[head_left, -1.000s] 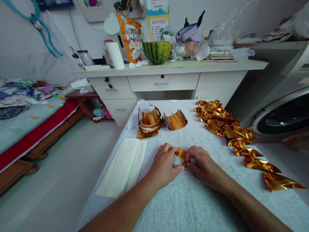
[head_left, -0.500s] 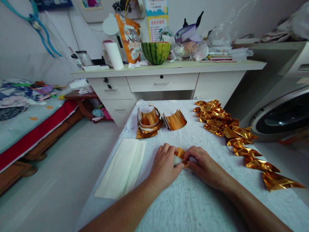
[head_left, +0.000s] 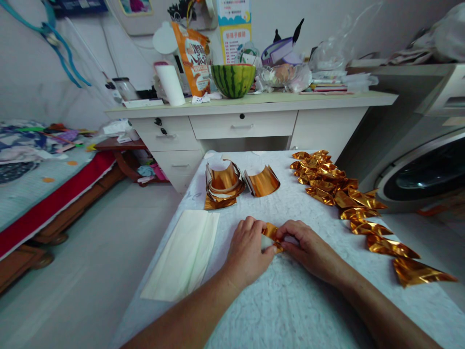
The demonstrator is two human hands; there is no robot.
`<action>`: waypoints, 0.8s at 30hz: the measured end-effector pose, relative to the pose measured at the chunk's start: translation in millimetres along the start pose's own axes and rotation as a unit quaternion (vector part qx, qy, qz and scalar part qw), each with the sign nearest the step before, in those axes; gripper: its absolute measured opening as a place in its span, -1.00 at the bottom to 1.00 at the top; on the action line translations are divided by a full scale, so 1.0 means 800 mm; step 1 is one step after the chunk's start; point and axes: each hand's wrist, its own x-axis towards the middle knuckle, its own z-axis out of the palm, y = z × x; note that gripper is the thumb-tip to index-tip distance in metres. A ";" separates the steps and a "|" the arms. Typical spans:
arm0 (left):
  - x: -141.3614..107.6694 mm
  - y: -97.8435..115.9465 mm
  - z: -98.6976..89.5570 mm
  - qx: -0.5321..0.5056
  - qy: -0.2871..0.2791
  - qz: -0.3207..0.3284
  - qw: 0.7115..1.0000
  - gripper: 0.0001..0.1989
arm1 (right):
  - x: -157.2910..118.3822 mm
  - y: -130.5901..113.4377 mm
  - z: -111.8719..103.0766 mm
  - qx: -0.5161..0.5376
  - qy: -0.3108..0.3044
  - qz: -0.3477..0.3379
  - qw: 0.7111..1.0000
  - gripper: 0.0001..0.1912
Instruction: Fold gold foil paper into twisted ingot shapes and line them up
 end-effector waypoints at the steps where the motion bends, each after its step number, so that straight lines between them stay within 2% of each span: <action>1: 0.000 0.000 0.000 0.000 -0.001 0.001 1.000 -0.68 | 0.000 0.000 0.001 -0.008 0.003 0.000 1.000 -0.93; 7: 0.001 0.001 -0.001 0.005 0.003 -0.008 1.000 -0.75 | 0.003 -0.001 0.007 -0.044 0.010 -0.004 0.999 -0.91; 19: 0.001 0.003 0.001 0.008 0.000 -0.014 1.000 -0.71 | 0.002 -0.002 0.003 -0.046 -0.003 -0.021 0.999 -0.90; 24: 0.002 0.002 0.000 0.004 -0.009 -0.011 1.000 -0.70 | 0.004 -0.003 0.000 -0.043 -0.011 -0.019 0.999 -0.78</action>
